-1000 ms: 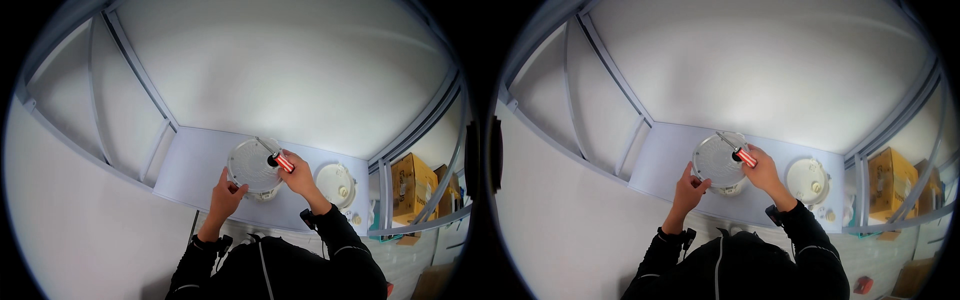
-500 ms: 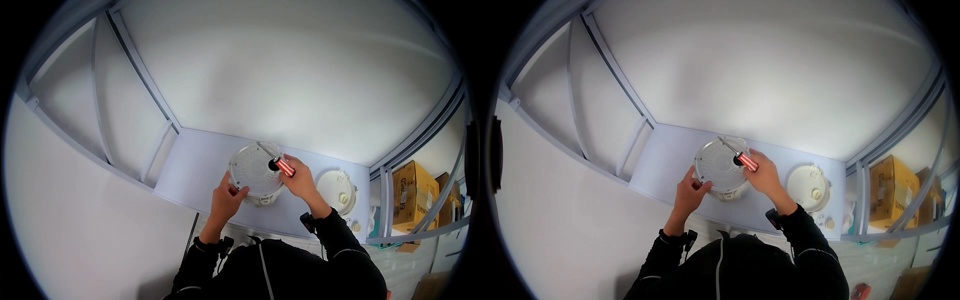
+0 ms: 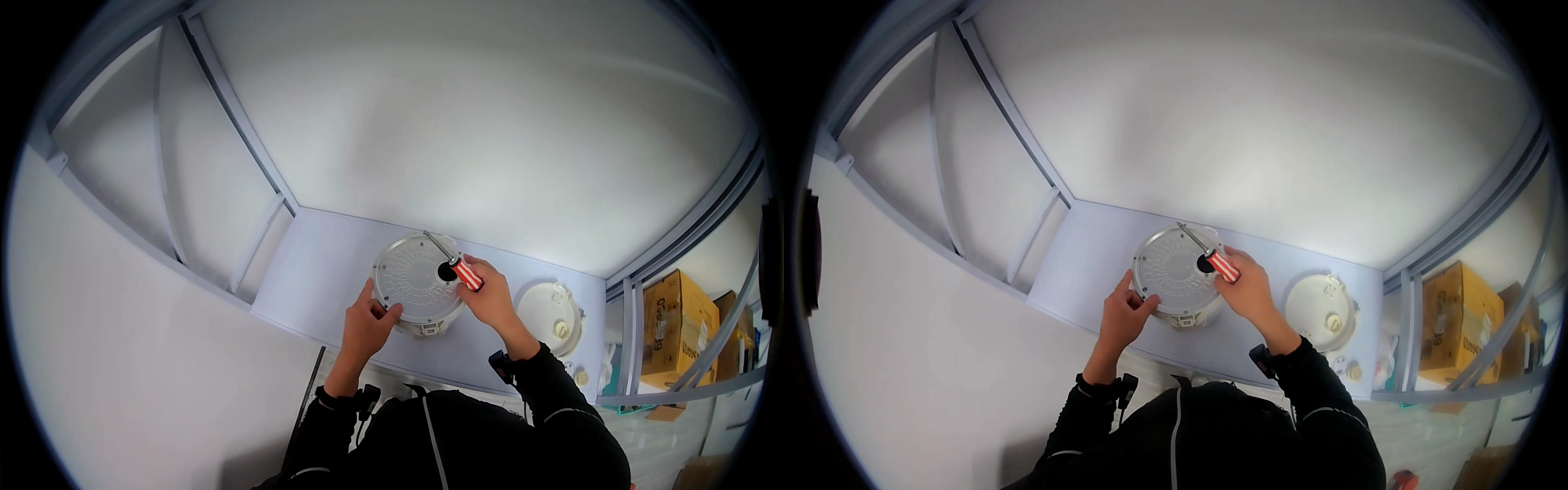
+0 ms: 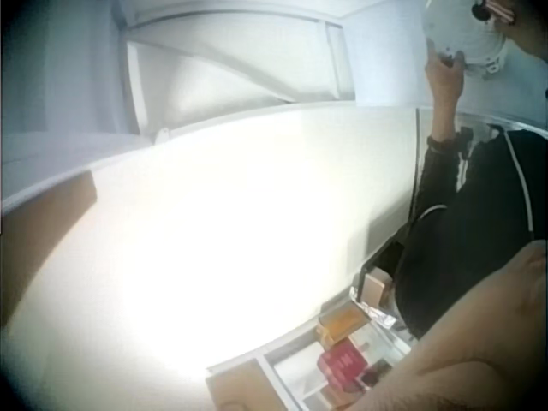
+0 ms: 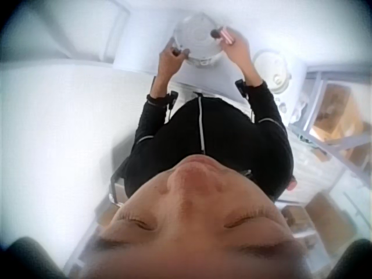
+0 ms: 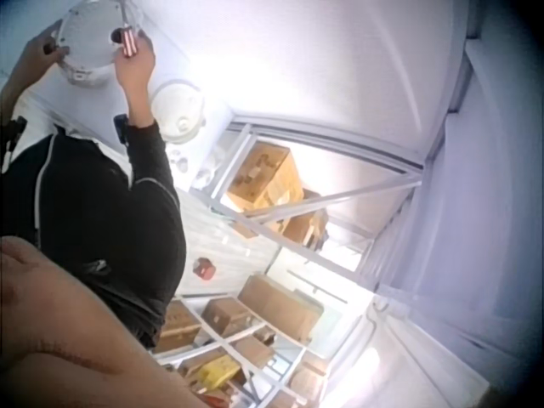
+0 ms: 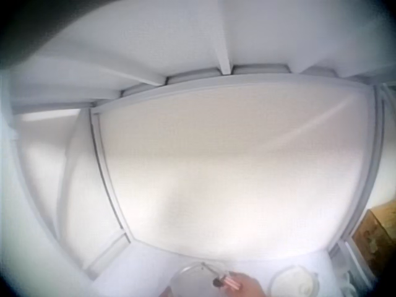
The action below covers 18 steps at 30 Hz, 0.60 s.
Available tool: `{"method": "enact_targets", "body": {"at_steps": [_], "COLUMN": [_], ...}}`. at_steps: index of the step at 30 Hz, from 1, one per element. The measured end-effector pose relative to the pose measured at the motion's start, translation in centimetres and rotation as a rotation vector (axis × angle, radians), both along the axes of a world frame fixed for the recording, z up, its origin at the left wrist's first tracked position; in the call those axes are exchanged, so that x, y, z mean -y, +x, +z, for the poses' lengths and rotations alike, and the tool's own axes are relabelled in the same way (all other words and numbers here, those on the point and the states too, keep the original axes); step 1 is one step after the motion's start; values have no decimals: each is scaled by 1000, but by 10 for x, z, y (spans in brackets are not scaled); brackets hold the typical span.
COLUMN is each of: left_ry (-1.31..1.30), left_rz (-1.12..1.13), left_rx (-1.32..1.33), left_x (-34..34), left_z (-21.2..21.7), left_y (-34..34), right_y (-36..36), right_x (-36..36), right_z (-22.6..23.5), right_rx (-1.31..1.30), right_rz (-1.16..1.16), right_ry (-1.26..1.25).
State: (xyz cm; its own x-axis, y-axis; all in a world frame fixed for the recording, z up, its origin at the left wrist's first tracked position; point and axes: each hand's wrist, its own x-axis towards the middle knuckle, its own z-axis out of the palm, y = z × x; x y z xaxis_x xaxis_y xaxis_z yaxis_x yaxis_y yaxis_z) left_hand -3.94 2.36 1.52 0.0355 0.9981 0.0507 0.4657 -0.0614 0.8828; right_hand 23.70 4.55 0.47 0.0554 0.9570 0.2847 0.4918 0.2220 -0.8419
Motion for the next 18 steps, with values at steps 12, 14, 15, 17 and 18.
{"method": "enact_targets", "body": {"at_steps": [12, 14, 15, 17, 18], "left_ry": [148, 256, 227, 169, 113], "left_rz": [84, 20, -43, -169, -227], "left_rx": [-125, -87, -39, 59, 103], "left_x": [-3, -13, -18, -25, -25], "left_z": [-13, -26, -33, -38, -36], "left_y": [-13, -24, -29, -35, -33], "right_y": [4, 6, 6, 7, 7], "right_x": [-1, -1, 0, 3, 6], "right_z": [4, -3, -6, -7, -6], "right_rx": [-253, -171, -129, -63, -30], "right_rz": [74, 26, 3, -31, -49], "right_ry": [-99, 14, 68, 107, 127]}}
